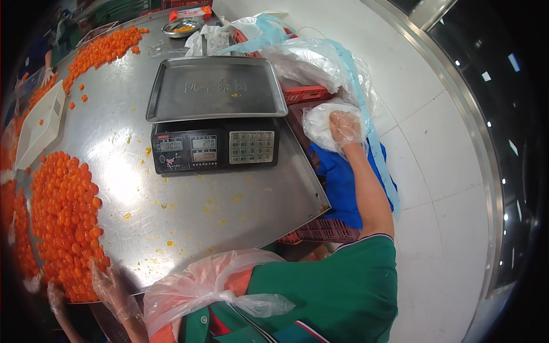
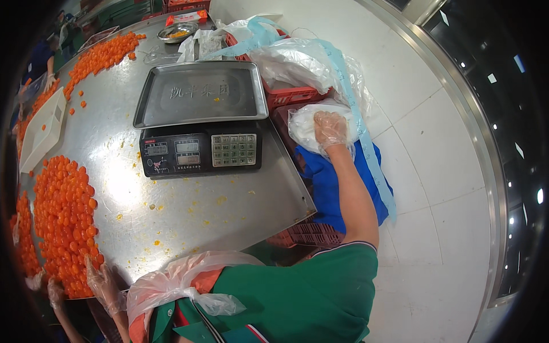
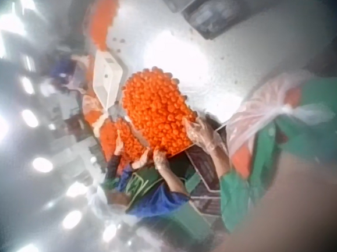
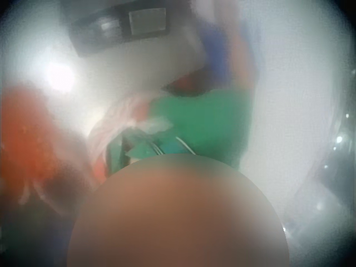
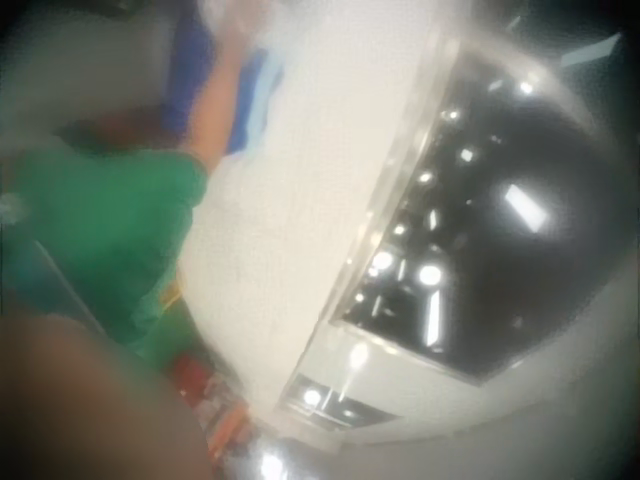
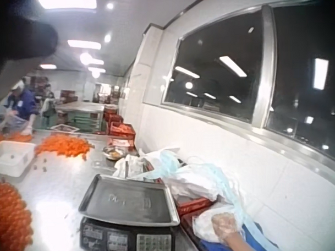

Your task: The person scoops small orange fruits from a large pile on a stainless steel table into clear plastic bags. They weigh the bags on a digital scale, adjust the contents to reach a target weight, and then place the finished bags into a crate. The process is repeated continuously throughout the clip.

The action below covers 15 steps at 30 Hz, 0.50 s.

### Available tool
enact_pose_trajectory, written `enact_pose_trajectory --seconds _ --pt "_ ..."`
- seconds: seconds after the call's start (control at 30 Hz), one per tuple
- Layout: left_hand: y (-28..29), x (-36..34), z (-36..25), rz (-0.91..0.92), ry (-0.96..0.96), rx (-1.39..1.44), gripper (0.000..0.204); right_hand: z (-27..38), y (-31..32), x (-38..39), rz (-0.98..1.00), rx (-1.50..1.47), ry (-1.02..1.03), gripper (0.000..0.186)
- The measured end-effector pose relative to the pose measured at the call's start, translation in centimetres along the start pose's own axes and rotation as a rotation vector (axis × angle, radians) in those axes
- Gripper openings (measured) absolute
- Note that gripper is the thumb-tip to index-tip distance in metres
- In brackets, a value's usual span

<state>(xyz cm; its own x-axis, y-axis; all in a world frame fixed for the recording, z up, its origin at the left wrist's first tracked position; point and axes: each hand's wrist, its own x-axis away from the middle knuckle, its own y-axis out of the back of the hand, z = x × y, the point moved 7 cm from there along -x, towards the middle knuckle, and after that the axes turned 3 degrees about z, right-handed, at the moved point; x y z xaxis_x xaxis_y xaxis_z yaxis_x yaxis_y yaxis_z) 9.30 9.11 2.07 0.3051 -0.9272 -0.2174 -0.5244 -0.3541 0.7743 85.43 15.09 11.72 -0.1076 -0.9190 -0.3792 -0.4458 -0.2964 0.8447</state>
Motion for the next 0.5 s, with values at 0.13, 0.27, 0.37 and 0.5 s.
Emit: enact_pose_trajectory --seconds 0.13,0.27,0.37,0.5 --pt "-0.2 0.0 1.1 0.006 -0.001 0.023 0.051 1.7 2.2 0.0 -0.06 -0.14 0.08 0.014" --pt "-0.3 0.0 1.6 -0.016 -0.045 0.021 0.05 3.4 2.7 -0.2 -0.119 -0.048 0.144 0.015" --pt "-0.6 -0.1 1.6 -0.027 -0.039 0.07 0.048 3.1 1.7 -1.0 -0.042 0.052 0.146 0.013" --pt "-0.4 0.1 1.8 -0.043 -0.051 -0.051 0.047 2.9 1.3 -1.4 0.066 0.119 0.141 0.011"
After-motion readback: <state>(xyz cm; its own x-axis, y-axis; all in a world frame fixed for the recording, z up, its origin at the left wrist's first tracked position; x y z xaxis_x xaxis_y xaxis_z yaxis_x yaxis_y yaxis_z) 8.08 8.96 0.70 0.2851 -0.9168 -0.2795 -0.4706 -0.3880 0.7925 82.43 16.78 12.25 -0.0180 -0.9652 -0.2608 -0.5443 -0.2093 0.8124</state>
